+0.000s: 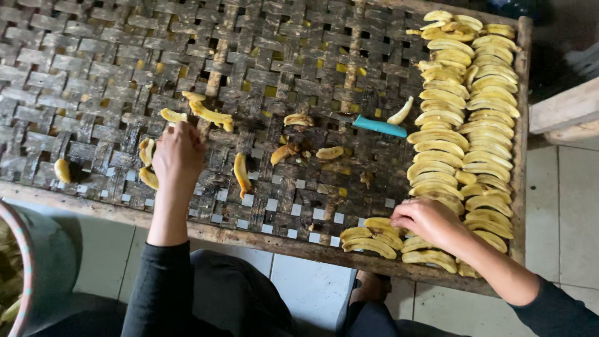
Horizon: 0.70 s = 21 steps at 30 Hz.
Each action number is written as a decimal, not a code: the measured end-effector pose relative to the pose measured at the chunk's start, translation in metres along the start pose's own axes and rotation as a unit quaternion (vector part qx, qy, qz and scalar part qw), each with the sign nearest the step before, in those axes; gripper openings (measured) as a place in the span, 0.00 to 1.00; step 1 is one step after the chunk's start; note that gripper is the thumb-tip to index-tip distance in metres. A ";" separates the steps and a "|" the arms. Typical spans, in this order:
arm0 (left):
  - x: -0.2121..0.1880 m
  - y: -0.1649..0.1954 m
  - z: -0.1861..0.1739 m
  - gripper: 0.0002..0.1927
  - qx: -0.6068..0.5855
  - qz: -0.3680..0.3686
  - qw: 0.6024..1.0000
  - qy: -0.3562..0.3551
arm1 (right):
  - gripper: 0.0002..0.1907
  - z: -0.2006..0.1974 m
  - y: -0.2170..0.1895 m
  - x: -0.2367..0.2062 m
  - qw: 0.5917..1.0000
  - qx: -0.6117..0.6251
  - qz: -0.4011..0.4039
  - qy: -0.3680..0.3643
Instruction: The person picks up peeled banana halves from a pile on a woven bamboo drying tray and lays them in neat rows along the tray, occasionally using a small knife to trim pieces. Discarded peels and trimmings collect in a basin beside the tray.
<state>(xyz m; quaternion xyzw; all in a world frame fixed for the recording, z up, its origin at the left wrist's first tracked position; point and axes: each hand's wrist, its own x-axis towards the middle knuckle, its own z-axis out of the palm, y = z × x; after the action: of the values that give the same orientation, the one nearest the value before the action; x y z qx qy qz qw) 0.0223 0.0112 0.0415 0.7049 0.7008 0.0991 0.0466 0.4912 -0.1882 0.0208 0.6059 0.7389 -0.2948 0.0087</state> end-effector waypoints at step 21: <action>-0.041 0.025 0.060 0.22 -0.131 0.027 0.981 -0.140 | 0.10 -0.024 -0.030 0.089 0.989 0.082 -0.059 0.112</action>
<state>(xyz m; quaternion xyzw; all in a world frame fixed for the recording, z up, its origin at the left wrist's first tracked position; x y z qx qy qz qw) 0.0591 -0.0257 -0.0154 0.7184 0.6488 0.0915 0.2335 0.4492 -0.1015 0.0203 0.5892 0.7429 -0.2847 -0.1412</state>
